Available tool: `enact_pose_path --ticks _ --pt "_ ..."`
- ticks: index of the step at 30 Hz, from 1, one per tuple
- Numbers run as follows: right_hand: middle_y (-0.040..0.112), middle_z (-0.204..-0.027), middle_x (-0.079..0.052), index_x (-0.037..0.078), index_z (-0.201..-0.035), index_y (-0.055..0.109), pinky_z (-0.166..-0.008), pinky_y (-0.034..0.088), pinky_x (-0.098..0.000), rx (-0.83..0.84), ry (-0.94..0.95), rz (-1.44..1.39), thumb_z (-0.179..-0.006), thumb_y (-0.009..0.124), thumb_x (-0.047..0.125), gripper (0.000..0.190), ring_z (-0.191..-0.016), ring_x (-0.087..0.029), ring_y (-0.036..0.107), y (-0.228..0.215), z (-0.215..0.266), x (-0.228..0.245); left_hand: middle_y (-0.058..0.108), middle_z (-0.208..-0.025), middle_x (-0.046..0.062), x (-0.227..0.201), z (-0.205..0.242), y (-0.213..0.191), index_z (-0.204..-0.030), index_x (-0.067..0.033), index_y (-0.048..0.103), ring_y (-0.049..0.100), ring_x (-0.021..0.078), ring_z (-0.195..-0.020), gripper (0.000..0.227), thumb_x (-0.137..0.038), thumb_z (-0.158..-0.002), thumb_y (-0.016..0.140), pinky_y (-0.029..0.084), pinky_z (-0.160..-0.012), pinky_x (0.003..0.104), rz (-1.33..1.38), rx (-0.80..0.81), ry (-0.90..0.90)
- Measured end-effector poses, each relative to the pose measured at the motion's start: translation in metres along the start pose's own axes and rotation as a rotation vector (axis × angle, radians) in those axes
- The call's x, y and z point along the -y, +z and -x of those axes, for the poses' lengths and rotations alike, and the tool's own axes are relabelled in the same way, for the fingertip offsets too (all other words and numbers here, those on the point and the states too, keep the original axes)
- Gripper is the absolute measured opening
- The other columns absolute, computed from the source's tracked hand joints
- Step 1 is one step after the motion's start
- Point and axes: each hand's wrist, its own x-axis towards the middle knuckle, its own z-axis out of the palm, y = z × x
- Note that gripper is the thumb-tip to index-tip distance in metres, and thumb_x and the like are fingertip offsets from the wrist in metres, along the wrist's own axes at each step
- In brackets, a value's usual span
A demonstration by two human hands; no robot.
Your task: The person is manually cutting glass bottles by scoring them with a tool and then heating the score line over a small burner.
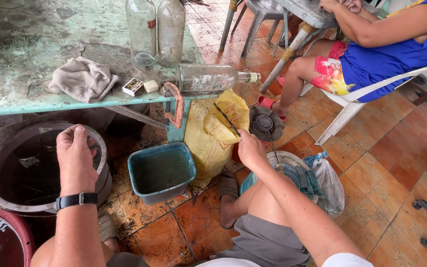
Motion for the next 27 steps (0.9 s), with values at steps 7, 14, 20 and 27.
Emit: enact_pose_path --ticks 7,14,20,27 --pt "0.060 -0.143 -0.015 0.012 -0.149 0.049 -0.101 0.047 -0.0454 -0.056 0.086 -0.195 -0.106 0.034 0.027 0.048 -0.128 -0.033 0.059 -0.025 0.033 -0.038 0.055 -0.103 -0.010 0.005 -0.001 0.005 -0.118 -0.0264 0.053 0.054 0.0020 -0.088 0.015 -0.037 -0.107 0.050 0.045 -0.077 0.025 0.002 0.010 -0.010" --pt "0.066 -0.121 -0.031 0.009 -0.141 0.064 -0.090 0.057 -0.0482 -0.189 0.126 -0.647 -0.105 0.047 0.016 0.041 -0.106 -0.036 0.067 -0.054 0.098 -0.063 0.051 -0.088 -0.004 0.040 -0.018 0.018 -0.123 -0.0101 0.058 0.054 0.0065 -0.076 0.026 -0.026 -0.102 0.063 0.043 -0.066 0.021 0.259 -0.028 0.211" --pt "0.044 -0.069 -0.012 0.000 -0.134 0.063 -0.042 0.036 -0.0279 -0.157 -0.060 -0.916 -0.104 0.045 0.004 0.036 -0.053 -0.014 0.033 -0.093 0.144 -0.065 0.056 -0.086 -0.002 0.038 -0.016 0.015 -0.122 -0.0054 0.061 0.054 0.0065 -0.074 0.027 -0.024 -0.103 0.061 0.042 -0.063 0.019 0.207 -0.065 0.219" --pt "0.046 -0.071 -0.011 0.004 -0.141 0.058 -0.042 0.038 -0.0268 0.003 -0.225 -1.068 -0.105 0.042 0.008 0.040 -0.053 -0.013 0.036 -0.078 0.108 0.002 0.061 -0.097 0.002 0.031 -0.012 0.008 -0.124 -0.0057 0.060 0.057 0.0099 -0.083 0.031 -0.028 -0.103 0.061 0.047 -0.069 0.024 0.170 -0.081 0.196"
